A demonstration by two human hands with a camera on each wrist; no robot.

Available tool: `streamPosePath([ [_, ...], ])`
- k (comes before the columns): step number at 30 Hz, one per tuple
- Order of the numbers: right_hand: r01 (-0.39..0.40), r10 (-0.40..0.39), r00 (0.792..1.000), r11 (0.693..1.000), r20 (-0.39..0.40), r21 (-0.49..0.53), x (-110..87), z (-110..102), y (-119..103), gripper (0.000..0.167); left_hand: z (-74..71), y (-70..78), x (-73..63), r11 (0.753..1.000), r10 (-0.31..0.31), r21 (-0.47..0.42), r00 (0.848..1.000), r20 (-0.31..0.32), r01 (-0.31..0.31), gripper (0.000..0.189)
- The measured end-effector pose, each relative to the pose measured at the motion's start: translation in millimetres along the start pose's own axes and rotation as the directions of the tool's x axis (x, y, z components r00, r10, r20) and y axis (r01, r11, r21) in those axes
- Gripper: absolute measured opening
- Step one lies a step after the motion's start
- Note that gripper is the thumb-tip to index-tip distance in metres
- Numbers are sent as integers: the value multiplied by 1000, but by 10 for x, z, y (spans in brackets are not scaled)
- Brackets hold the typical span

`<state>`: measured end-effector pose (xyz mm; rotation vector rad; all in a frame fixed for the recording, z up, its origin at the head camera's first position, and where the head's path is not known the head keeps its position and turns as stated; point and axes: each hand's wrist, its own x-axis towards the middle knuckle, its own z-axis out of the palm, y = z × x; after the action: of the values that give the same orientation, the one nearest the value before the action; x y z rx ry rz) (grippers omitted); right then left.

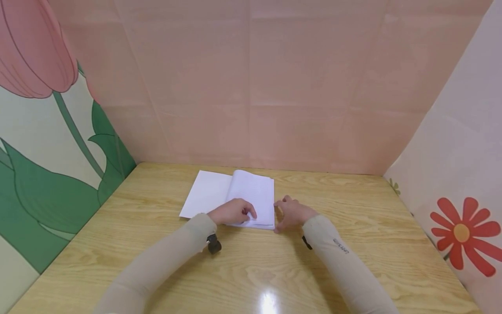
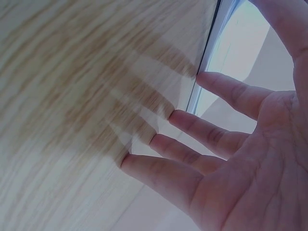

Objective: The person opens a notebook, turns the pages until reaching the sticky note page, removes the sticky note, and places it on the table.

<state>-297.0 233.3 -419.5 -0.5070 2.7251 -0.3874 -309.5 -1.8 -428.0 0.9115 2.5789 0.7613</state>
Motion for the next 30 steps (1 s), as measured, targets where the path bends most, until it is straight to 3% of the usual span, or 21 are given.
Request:
streamPosePath([
  [9, 7, -7, 1000, 1000, -3, -3, -16, -5, -10, 88, 1, 5, 20, 1000, -6, 20, 999, -34, 7, 10],
  [22, 38, -39, 999, 999, -18, -26, -24, -10, -10, 86, -149, 69, -86, 981, -32, -194, 993, -118, 8, 14],
  [30, 29, -30, 1000, 999, -11, -23, -38, -15, -35, 86, -337, 127, -216, 975, -51, -224, 980, -192, 7, 17],
])
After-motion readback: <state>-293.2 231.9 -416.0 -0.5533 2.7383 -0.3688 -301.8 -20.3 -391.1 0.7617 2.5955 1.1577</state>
